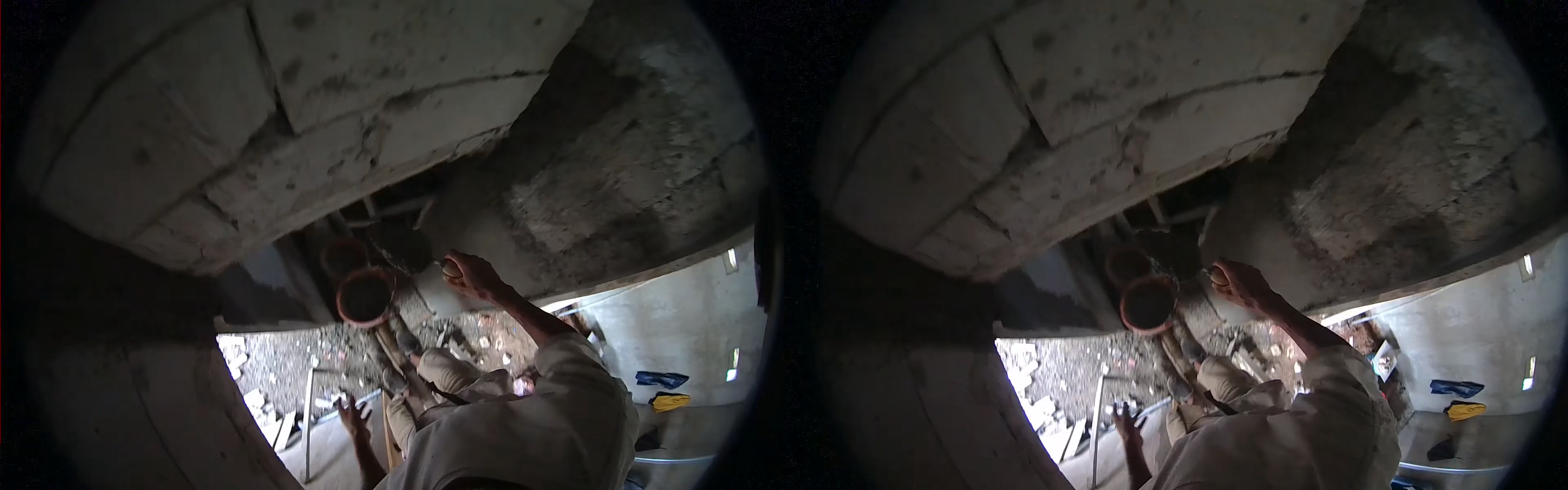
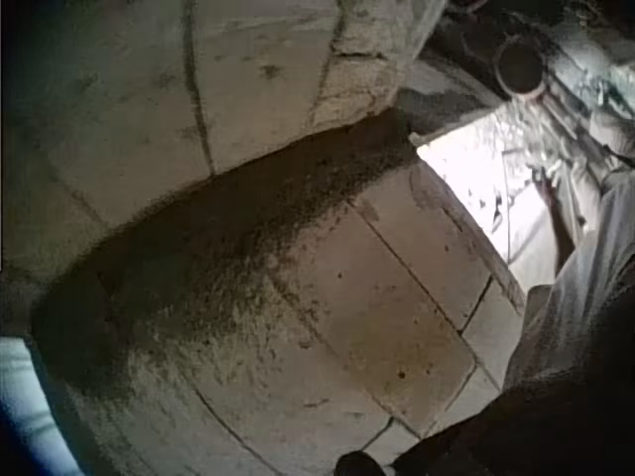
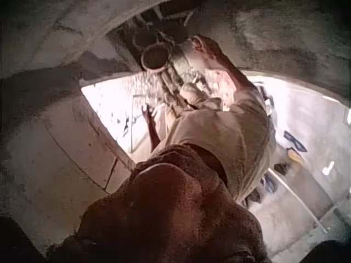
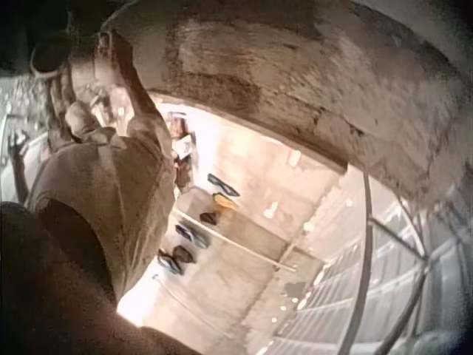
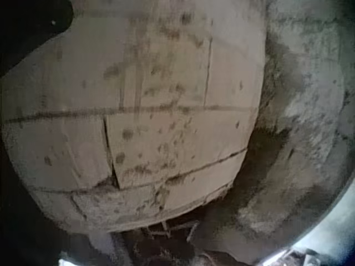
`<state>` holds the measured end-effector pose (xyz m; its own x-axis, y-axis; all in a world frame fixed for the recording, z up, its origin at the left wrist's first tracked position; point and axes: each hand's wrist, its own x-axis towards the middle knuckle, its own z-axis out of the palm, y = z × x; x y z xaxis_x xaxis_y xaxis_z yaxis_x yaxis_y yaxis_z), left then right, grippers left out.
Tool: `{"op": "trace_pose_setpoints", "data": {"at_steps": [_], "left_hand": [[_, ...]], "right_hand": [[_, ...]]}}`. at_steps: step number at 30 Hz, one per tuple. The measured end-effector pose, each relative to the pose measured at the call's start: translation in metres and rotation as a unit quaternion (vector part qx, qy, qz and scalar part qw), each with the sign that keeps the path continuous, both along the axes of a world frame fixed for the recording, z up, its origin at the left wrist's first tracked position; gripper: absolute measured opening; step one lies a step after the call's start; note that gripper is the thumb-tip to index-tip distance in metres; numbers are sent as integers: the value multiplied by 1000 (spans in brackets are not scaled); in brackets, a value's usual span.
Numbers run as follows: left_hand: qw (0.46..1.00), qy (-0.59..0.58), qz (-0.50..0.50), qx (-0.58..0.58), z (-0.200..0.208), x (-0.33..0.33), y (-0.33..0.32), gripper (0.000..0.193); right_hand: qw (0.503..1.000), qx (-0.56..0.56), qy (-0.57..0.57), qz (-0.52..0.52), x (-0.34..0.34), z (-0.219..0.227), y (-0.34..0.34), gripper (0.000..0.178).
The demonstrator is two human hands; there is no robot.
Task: The person applies mortar onto a brick wall using a trowel, repeatedly scooping the mortar from a bucket and throwing it onto the wall surface.
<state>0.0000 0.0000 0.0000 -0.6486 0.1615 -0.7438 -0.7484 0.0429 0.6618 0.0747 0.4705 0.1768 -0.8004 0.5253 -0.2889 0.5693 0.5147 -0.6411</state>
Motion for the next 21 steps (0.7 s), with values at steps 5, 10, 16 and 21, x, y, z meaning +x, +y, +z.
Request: {"op": "trace_pose_setpoints", "data": {"at_steps": [5,10,16,21], "left_hand": [[986,127,-104,8,42,-24,29,77],[970,175,-166,-30,-22,-22,27,79],[973,151,-153,-79,-26,6,-3,87],[981,51,-141,-122,8,16,-15,88]], "right_hand": [[958,243,60,137,21,211,-30,40],[944,133,173,248,15,370,-37,39],[857,-224,332,323,16,421,-1,42],[926,-55,351,-125,121,341,179,36]]}}
